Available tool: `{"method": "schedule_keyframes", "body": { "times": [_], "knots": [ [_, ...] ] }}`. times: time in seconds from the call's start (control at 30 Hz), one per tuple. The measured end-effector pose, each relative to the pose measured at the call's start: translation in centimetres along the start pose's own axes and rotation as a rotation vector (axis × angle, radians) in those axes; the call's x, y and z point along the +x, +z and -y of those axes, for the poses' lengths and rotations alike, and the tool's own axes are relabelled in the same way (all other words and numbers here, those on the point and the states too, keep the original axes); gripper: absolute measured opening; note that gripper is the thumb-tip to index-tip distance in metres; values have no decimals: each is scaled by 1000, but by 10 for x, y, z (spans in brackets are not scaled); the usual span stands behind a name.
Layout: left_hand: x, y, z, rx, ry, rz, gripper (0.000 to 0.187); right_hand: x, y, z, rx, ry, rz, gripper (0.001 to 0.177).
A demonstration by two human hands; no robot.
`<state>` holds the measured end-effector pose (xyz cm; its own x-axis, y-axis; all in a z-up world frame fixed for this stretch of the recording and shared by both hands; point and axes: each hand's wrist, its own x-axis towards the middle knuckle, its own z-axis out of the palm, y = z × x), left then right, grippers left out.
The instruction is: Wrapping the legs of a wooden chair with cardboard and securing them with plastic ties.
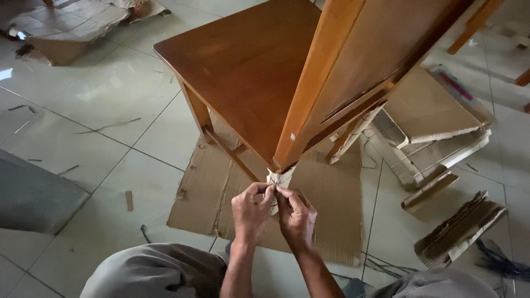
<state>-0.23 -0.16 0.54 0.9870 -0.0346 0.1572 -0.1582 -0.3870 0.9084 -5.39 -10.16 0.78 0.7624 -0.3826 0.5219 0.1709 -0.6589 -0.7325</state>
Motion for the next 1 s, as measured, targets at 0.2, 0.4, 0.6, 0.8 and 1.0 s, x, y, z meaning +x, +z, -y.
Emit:
{"method": "schedule_keyframes", "body": {
  "times": [0.2, 0.4, 0.6, 0.8, 1.0],
  "knots": [
    [-5, 7, 3, -96, -50, 27, 22, -4, 5, -13, 133, 256, -59, 18],
    [-8, 11, 3, -126, 110, -61, 12, -7, 10, -22, 289, 390, -12, 12],
    [-12, 11, -2, -169, 49, -75, 14, -4, 8, -3, 253, 331, -34, 13],
    [-13, 15, 7, -154, 56, -73, 11, -2, 3, 7, -8, 106, -8, 12],
    [-14, 9, -3, -184, 1, -71, 13, -4, 5, 3, 12, 1, -63, 8]
  ]
}}
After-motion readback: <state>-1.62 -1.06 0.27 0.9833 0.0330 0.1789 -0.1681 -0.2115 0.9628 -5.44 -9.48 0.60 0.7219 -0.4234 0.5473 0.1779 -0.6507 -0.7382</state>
